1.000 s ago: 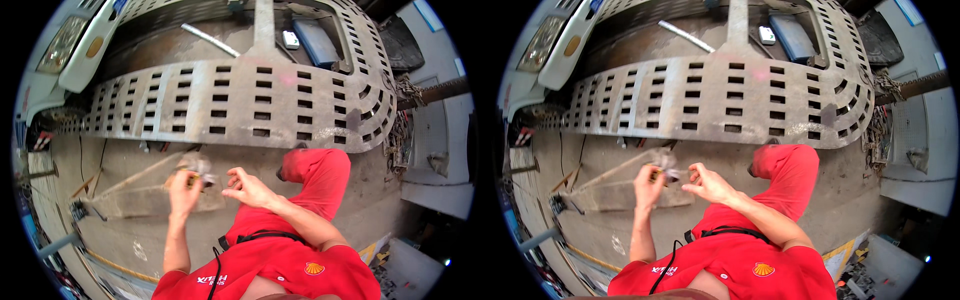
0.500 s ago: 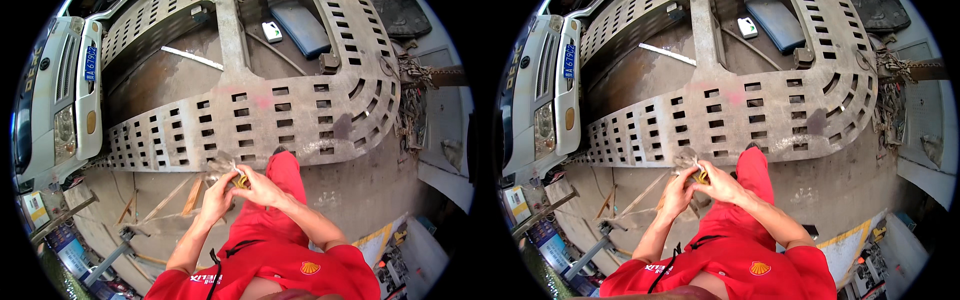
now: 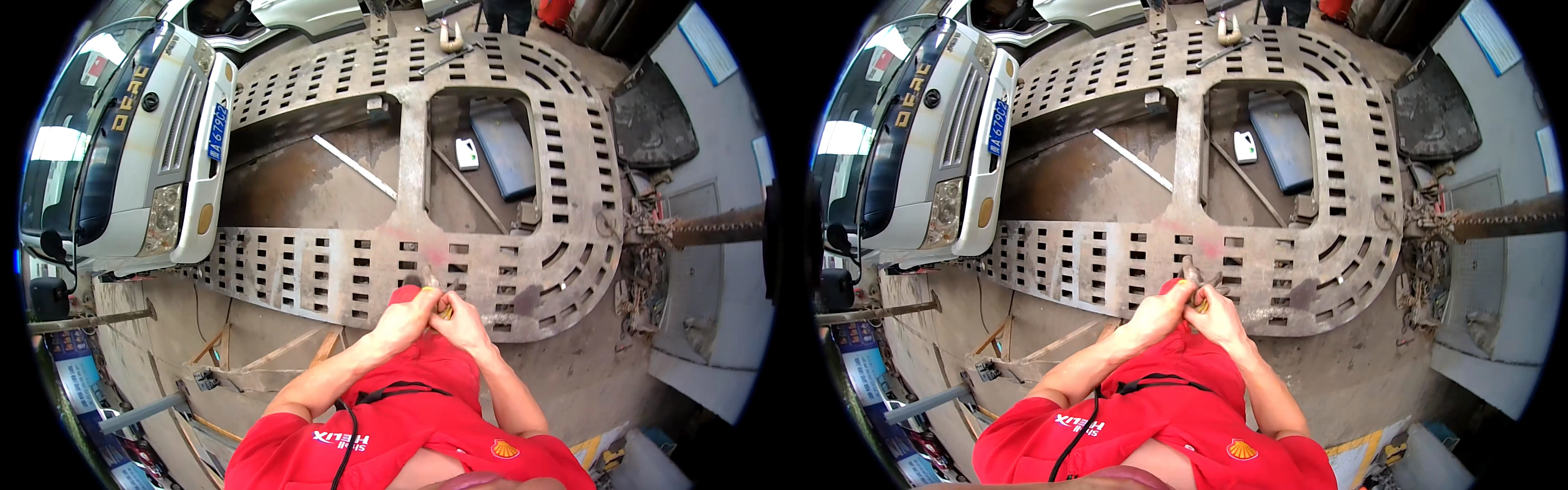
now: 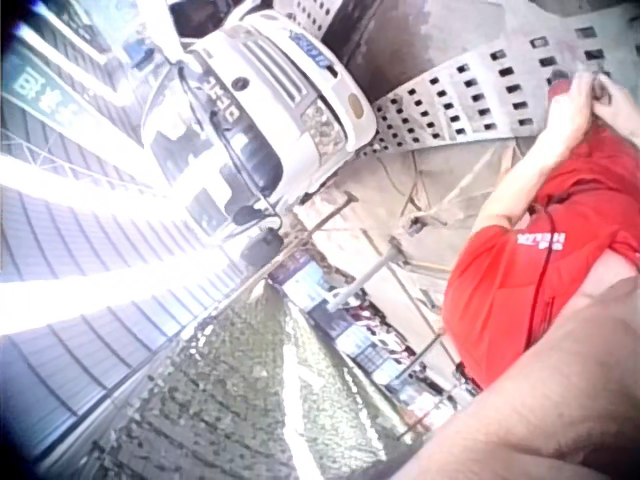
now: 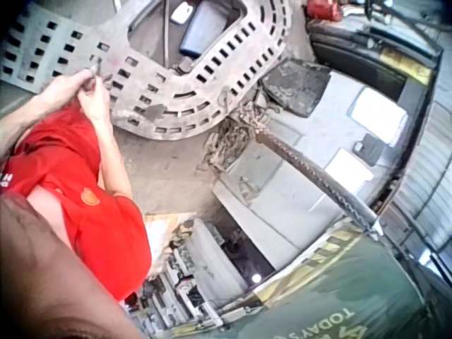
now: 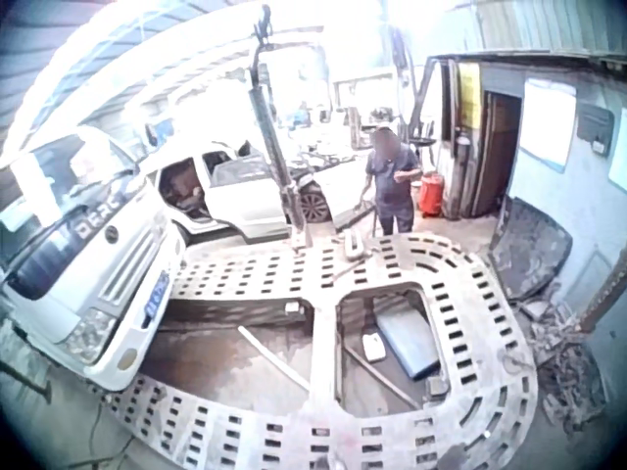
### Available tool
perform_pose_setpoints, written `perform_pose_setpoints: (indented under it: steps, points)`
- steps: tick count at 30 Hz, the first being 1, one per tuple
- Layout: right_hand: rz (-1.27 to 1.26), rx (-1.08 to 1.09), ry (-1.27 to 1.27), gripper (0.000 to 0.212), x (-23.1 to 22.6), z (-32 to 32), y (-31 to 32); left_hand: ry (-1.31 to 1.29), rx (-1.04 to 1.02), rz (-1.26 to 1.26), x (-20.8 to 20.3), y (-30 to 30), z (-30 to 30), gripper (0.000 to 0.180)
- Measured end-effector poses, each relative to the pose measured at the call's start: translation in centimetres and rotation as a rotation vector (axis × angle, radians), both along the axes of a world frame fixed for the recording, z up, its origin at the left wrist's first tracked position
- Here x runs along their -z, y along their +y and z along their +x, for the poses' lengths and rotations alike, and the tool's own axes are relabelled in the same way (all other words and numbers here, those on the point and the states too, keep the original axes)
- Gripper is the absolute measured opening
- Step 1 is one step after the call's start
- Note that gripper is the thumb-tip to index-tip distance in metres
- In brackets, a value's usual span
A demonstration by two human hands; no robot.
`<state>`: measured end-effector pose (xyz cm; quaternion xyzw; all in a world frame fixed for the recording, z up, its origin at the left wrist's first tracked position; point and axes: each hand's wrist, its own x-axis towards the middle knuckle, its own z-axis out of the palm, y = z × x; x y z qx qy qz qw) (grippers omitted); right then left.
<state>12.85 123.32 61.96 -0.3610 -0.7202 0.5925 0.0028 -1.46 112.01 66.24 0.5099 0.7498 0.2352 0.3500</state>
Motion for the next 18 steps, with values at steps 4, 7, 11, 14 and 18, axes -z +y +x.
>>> perform_pose_setpoints:
  steps: [4,7,11,14,18]
  points:
    - [0.355,0.023,-0.055,0.021,-0.7,-6.1,4.7,0.313,0.11,0.151,-0.2,4.8,-4.0,0.029]
    - [0.455,0.105,-0.072,0.018,-1.7,-11.4,10.2,0.548,0.163,0.132,3.3,8.6,-9.8,0.022]
    - [0.561,0.128,0.021,0.021,-3.6,-19.1,13.5,0.506,0.151,0.085,7.9,15.9,-19.0,0.023]
    - [0.563,0.183,-0.037,0.021,-3.0,-22.9,17.7,-0.283,-0.125,0.359,-1.0,24.5,-24.0,0.032]
    - [0.451,0.261,-0.04,0.022,-4.2,-27.8,22.3,-1.09,-0.455,0.26,2.6,31.8,-26.0,0.038]
